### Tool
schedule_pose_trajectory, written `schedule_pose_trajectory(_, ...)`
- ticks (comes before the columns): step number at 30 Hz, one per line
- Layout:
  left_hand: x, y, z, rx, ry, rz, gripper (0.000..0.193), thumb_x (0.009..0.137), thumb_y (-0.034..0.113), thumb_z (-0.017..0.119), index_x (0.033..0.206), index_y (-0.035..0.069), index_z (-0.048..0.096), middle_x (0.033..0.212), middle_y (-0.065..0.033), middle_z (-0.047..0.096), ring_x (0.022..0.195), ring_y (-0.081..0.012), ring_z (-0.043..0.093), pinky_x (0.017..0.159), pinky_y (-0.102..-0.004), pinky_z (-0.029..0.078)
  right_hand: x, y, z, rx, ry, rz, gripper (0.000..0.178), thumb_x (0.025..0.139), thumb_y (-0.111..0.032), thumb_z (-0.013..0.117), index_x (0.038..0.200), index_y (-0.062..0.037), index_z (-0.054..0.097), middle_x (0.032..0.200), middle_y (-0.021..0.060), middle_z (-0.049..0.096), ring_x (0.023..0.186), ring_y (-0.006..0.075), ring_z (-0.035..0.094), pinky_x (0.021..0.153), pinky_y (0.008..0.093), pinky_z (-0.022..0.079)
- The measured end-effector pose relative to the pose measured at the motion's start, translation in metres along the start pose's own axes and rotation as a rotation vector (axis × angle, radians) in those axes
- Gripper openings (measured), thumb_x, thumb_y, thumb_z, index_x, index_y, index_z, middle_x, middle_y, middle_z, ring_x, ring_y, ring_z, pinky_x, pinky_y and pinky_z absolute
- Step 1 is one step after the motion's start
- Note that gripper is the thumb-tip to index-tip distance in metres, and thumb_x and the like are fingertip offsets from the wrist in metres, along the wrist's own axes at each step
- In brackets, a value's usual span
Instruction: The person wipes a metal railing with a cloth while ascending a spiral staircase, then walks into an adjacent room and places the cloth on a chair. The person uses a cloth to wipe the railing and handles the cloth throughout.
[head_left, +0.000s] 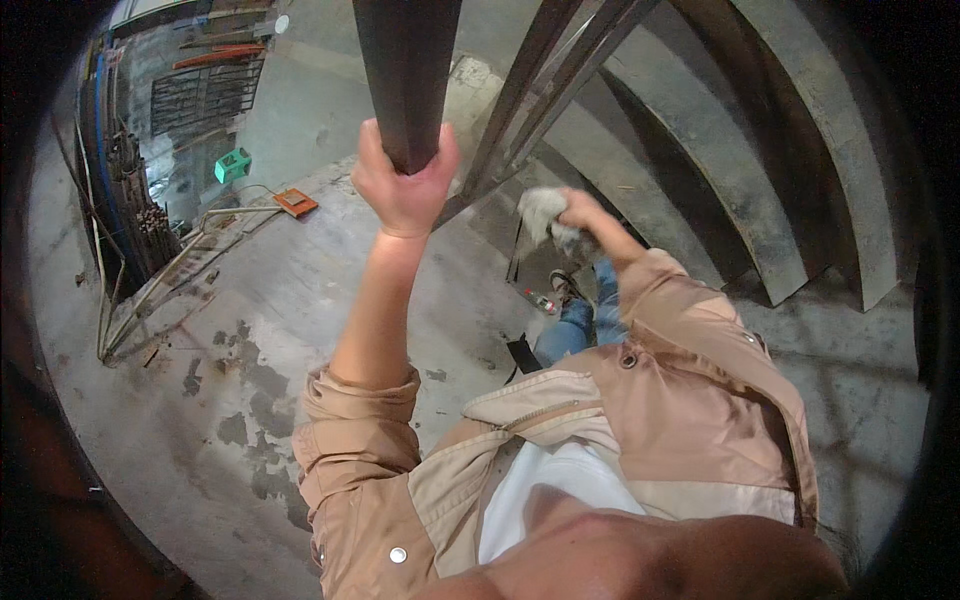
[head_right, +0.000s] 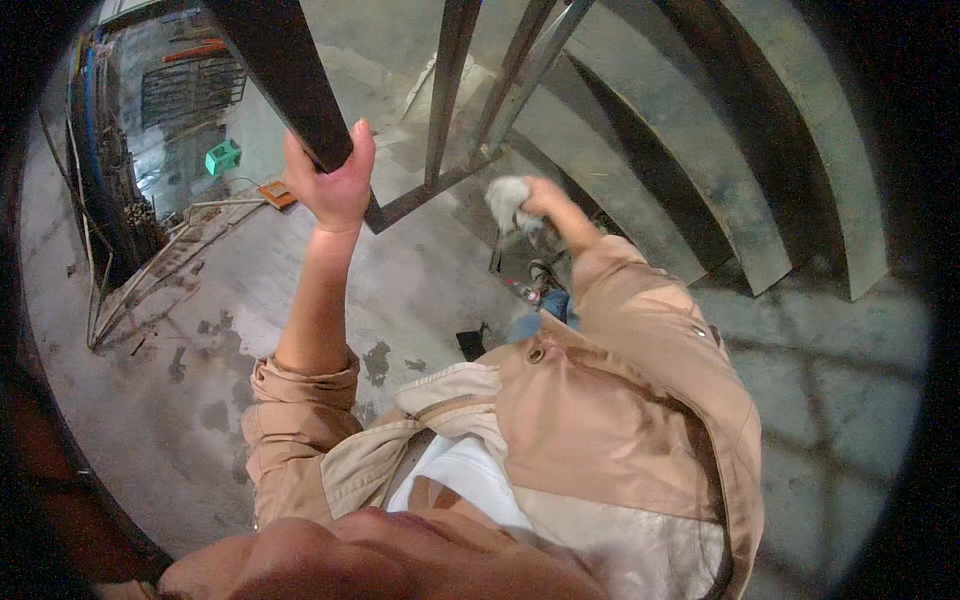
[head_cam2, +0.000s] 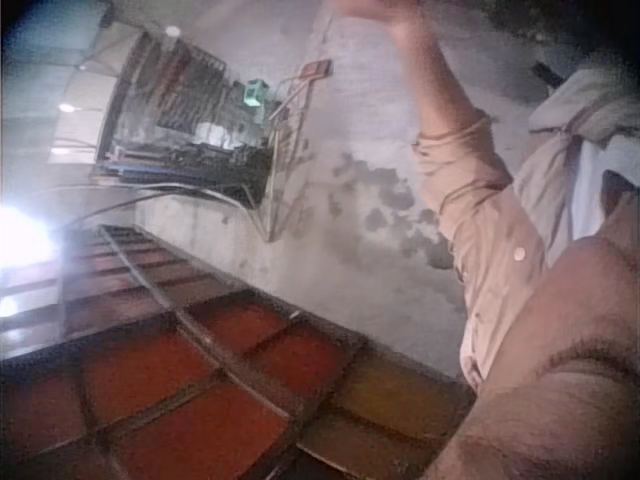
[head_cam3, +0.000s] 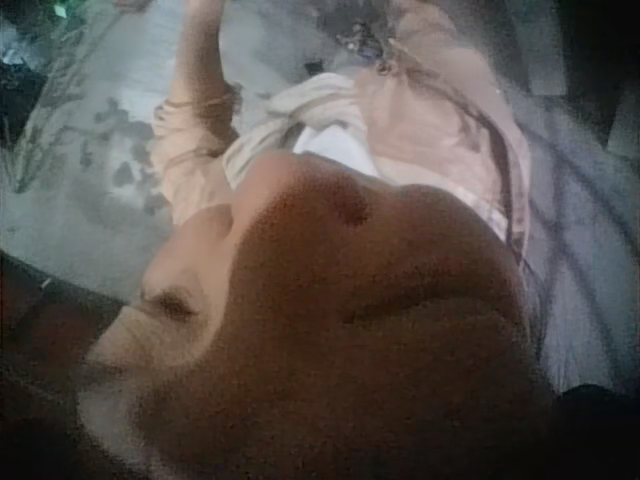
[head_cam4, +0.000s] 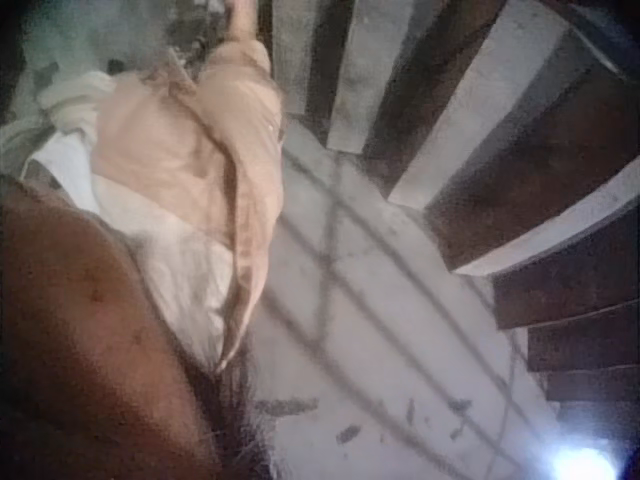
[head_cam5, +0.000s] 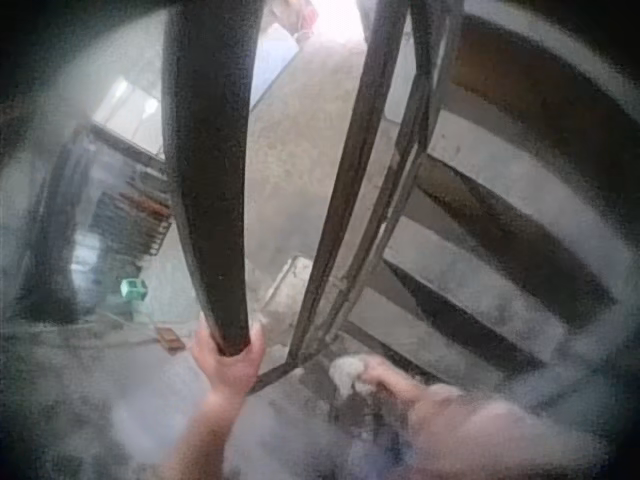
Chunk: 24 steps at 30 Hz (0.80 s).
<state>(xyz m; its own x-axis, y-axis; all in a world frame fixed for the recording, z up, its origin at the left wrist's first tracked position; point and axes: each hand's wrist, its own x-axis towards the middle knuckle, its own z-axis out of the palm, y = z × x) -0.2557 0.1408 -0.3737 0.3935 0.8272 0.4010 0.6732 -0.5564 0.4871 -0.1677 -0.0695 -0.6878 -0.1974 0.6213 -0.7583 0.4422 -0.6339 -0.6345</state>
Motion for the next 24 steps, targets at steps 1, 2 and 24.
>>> schedule_pose_trajectory(1, 0.0, 0.001, -0.002, -0.001, -0.003, -0.008, 0.037, 0.066, 0.018, 0.08, 0.086, 0.005, 0.052, 0.064, -0.0097, 0.058, 0.051, -0.0281, 0.057, 0.051, -0.0323, 0.047, -0.006, -0.001, -0.023, 0.024, 0.045, 0.021, 0.064, 0.069, -0.02, 0.07, 0.13, -0.0133, 0.052, 0.123, 0.0154, 0.06, 0.115, 0.0295, 0.056, 0.098, 0.0389, 0.045)
schedule_pose_trajectory(2, 0.0, 0.001, -0.005, -0.008, 0.004, -0.01, 0.037, 0.065, 0.018, 0.08, 0.086, 0.005, 0.052, 0.063, -0.0098, 0.058, 0.051, -0.0281, 0.057, 0.051, -0.0323, 0.047, -0.016, -0.004, -0.048, 0.043, 0.23, 0.146, 0.072, 0.066, -0.018, 0.072, 0.134, -0.0143, 0.049, 0.123, 0.0144, 0.06, 0.116, 0.0278, 0.056, 0.099, 0.0362, 0.044)
schedule_pose_trajectory(24, -0.005, -0.001, -0.005, 0.006, -0.029, -0.09, 0.035, 0.066, 0.015, 0.079, 0.087, 0.005, 0.053, 0.067, -0.0055, 0.058, 0.057, -0.0161, 0.056, 0.057, -0.027, 0.047, 0.022, 0.004, 0.031, 0.054, 0.299, 0.231, 0.062, 0.071, -0.008, 0.064, 0.131, -0.0176, 0.051, 0.116, 0.0184, 0.061, 0.112, 0.0362, 0.055, 0.092, 0.0427, 0.047)
